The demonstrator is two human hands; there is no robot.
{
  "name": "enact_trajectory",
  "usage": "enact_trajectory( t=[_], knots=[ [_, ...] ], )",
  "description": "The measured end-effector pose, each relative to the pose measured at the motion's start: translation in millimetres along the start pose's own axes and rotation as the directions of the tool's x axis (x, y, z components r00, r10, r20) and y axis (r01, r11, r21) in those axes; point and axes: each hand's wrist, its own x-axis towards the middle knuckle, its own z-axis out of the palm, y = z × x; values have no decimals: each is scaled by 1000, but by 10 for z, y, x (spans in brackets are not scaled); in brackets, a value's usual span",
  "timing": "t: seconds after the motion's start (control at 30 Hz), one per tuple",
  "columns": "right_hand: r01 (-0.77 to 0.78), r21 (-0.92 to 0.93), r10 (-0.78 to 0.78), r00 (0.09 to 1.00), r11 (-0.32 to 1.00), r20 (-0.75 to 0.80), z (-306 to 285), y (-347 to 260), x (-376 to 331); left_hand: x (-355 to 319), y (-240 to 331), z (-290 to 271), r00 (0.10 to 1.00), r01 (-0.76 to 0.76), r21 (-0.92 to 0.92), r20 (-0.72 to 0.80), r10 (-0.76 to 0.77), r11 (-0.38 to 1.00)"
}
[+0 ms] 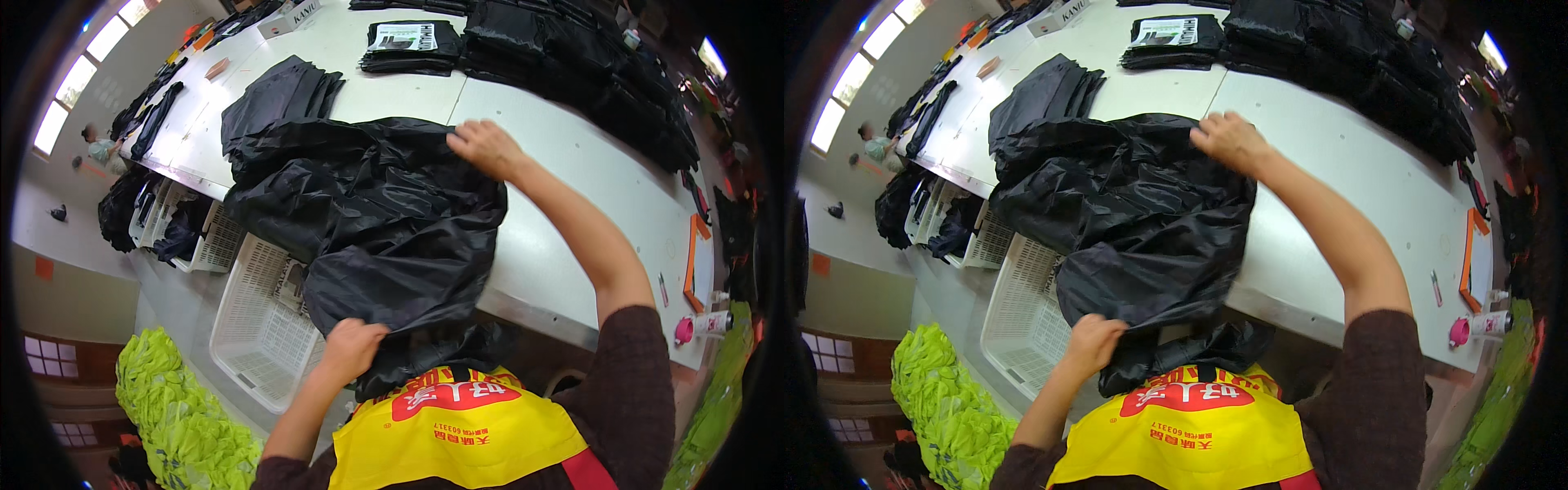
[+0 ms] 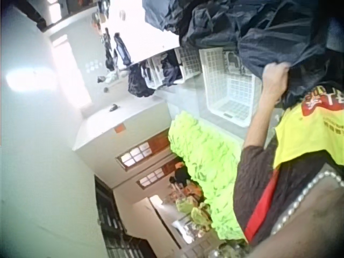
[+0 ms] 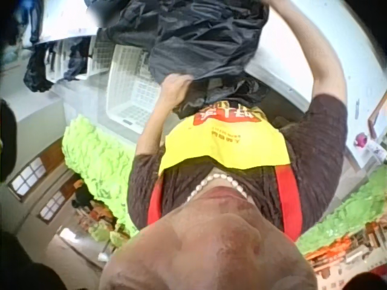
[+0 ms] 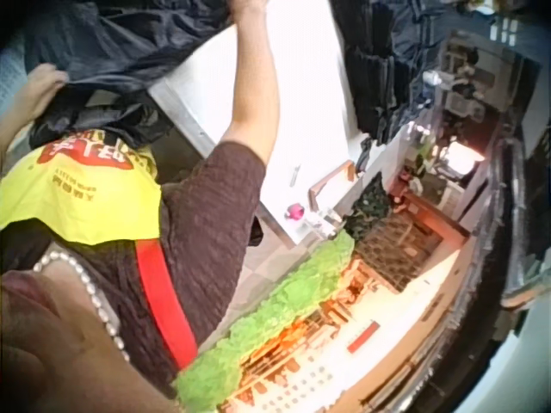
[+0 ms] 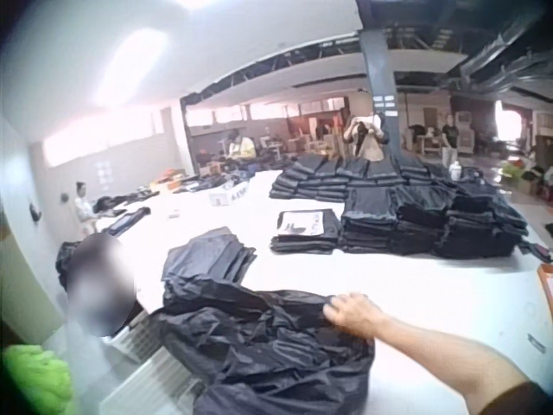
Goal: The person folds a black garment and places it into a black plastic shipping bag. They seal the bag and set it aside. The person then picks up another black garment, places it into a new bag, and seals it.
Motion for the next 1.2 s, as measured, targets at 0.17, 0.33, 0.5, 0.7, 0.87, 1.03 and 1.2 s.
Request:
enact_trajectory(
  t=[0.17, 0.33, 0.5, 0.7, 0.87, 1.03, 1.2],
  knots=[
    [-27, -267, 107, 952, 963, 288, 448, -10, 597, -1292, -66, -816, 863, 360, 159, -431, -264, 919],
    [482, 102, -474, 762, 870, 442, 587, -1041, 1130, -1950, 131, -1183, 506, 420, -366, -666, -549, 831],
    [486, 331, -588, 696, 809, 413, 446, -1485, 772, -2369, 42, -1861, 251, 456, -151, -924, -289, 877],
    [-423, 899, -569, 714, 115, 408, -1202, -1503, -174, -2167, 347, -2613, -65, 467, -294, -952, -299, 834],
    [-579, 801, -458, 677, 153, 576, -2173, -853, -1174, -1420, 275, -3083, 213, 555, -4, -966, -146, 832],
    [-729, 684, 35, 684, 11, 728, -2522, -229, -2029, 431, 59, -3473, 593, 599, 417, -805, -28, 684],
    [-705, 670, 745, 315, -230, 588, -1628, 1514, -2351, 3287, -399, -3082, 678, 396, 63, -693, -246, 916]
  ],
)
